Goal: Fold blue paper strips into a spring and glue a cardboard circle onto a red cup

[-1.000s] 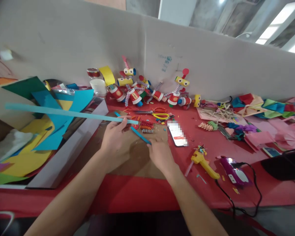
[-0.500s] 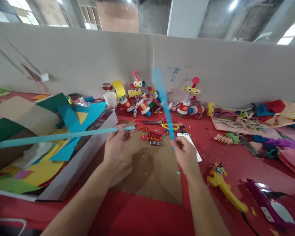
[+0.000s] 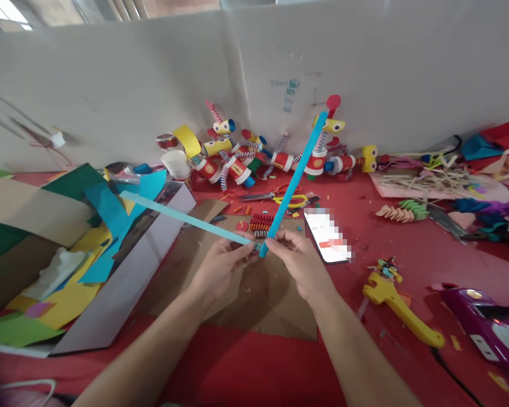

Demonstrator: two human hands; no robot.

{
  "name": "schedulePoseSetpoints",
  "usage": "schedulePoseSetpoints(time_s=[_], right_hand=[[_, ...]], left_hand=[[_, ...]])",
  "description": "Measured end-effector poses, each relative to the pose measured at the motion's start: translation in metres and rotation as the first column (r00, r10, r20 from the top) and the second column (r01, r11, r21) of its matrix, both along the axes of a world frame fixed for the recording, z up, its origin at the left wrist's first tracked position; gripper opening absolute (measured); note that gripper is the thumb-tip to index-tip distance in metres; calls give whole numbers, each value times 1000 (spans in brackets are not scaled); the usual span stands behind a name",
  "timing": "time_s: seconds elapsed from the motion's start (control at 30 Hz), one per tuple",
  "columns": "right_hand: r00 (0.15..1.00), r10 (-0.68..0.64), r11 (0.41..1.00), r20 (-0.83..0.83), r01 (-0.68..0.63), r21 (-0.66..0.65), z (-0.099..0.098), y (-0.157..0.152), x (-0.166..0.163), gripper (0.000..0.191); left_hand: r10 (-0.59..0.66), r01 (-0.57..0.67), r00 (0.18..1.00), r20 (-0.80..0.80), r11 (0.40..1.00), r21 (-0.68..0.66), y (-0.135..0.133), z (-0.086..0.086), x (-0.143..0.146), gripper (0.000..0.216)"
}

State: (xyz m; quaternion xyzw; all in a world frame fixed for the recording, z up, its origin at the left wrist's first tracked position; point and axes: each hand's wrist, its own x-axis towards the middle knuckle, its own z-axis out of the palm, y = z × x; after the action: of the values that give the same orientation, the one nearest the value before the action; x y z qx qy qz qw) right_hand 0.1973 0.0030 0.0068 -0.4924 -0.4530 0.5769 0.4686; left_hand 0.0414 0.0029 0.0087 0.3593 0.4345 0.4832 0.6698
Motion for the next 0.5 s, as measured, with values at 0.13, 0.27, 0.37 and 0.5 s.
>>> schedulePoseSetpoints(time_s=[0.13,0.27,0.37,0.5], right_hand=[[999,-35,999,33,35,20,-2,1,-3,19],[999,-39,999,24,39,-4,-1,2,-5,20],[999,-33,999,21,33,-2,0,1,-6,20],[998,-41,999,56,40,13,0,1,-7,20]], left_hand=[[-9,9,1000,-2,1000,-1,-1,-2,-1,20],[-33,33,999,5,999,18,-1,-2,-1,19],[-38,38,999,-12,999,18,-1,-1,-1,17],[-37,38,999,-28,999,19,0,-2,-1,16]])
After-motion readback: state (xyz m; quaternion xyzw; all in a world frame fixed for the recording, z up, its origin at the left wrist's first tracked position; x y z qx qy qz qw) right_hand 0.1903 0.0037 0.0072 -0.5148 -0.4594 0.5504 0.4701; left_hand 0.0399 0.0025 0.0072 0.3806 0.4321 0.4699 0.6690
